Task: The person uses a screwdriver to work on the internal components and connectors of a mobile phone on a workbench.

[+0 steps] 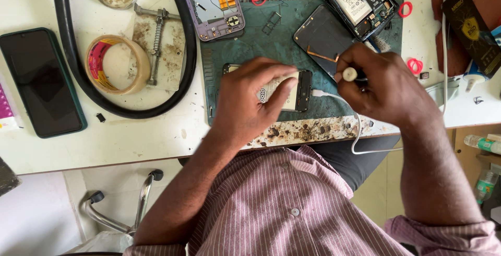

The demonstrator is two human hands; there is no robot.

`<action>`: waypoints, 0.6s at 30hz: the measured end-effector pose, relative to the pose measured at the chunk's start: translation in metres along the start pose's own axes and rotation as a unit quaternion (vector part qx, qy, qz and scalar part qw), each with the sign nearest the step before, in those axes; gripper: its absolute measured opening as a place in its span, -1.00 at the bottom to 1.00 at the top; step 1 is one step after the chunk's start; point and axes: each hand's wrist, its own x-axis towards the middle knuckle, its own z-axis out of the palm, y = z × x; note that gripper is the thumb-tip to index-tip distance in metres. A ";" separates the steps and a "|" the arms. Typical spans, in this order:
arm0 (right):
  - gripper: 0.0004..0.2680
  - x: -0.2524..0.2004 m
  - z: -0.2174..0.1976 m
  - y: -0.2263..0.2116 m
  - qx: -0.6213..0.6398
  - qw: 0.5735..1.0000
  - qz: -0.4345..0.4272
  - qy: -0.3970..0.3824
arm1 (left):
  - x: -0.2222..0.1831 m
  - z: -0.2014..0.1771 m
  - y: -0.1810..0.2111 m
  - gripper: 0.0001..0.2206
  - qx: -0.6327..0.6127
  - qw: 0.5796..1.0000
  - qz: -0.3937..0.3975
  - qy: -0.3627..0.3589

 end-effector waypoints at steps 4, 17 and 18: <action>-0.88 -0.005 0.007 -0.011 0.085 0.993 -0.072 0.046 | 0.002 0.015 0.006 -0.85 -0.211 0.971 -0.102 -0.051; -0.86 -0.002 0.015 -0.034 0.018 0.994 -0.086 0.065 | -0.004 0.023 -0.005 -0.87 -0.318 0.924 -0.191 -0.090; -0.86 -0.005 0.015 -0.036 0.017 0.993 -0.090 0.072 | -0.005 0.024 -0.008 -0.88 -0.324 0.924 -0.181 -0.093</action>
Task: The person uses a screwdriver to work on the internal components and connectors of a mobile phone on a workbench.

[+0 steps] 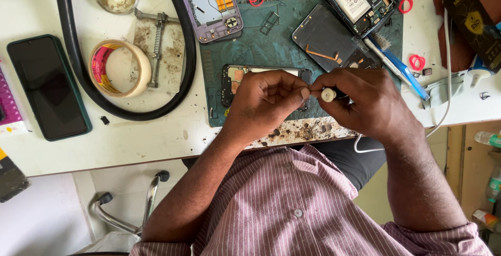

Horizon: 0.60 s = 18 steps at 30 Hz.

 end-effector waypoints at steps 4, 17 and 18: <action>-0.83 -0.004 0.005 0.006 0.113 0.993 -0.009 0.015 | -0.001 0.003 -0.015 -0.90 -0.132 0.990 0.008 -0.044; -0.66 -0.013 0.031 -0.006 0.285 0.874 -0.031 0.393 | -0.002 0.004 -0.007 -0.92 -0.266 0.959 -0.054 -0.084; -0.67 -0.016 0.033 -0.006 0.280 0.878 -0.028 0.386 | -0.002 0.004 -0.008 -0.92 -0.266 0.959 -0.040 -0.094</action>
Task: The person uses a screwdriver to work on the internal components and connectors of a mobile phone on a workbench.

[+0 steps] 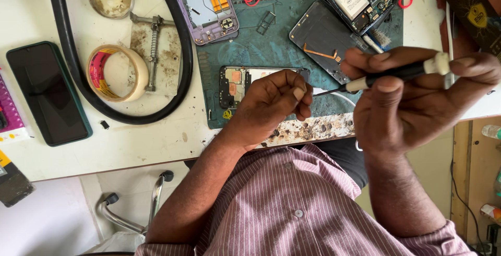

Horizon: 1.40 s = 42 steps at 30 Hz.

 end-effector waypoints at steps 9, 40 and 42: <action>-0.62 -0.012 -0.005 0.001 -0.002 1.000 0.030 0.005 | -0.002 -0.002 -0.004 -0.91 0.052 0.998 0.003 -0.022; -0.50 -0.016 0.003 0.001 0.024 0.999 0.039 0.021 | 0.000 -0.007 -0.003 -0.88 0.051 0.997 0.015 -0.049; -0.53 -0.012 0.006 -0.007 0.007 0.999 0.040 0.011 | 0.000 -0.008 -0.003 -0.87 0.042 0.997 0.021 -0.065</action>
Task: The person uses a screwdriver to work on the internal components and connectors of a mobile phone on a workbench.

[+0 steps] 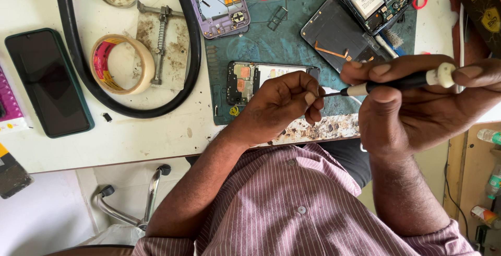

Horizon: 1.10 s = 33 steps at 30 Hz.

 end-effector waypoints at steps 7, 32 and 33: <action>-0.56 0.035 0.006 -0.003 -0.095 0.986 -0.088 -0.101 | 0.000 -0.007 -0.006 -0.83 -0.005 1.000 0.002 0.020; -0.55 0.030 0.008 -0.006 -0.213 0.965 0.006 -0.150 | 0.021 0.013 0.032 -0.73 0.658 0.731 0.121 0.129; -0.56 0.027 0.009 -0.004 -0.208 0.966 0.010 -0.153 | 0.022 0.013 0.031 -0.70 0.679 0.715 0.100 0.132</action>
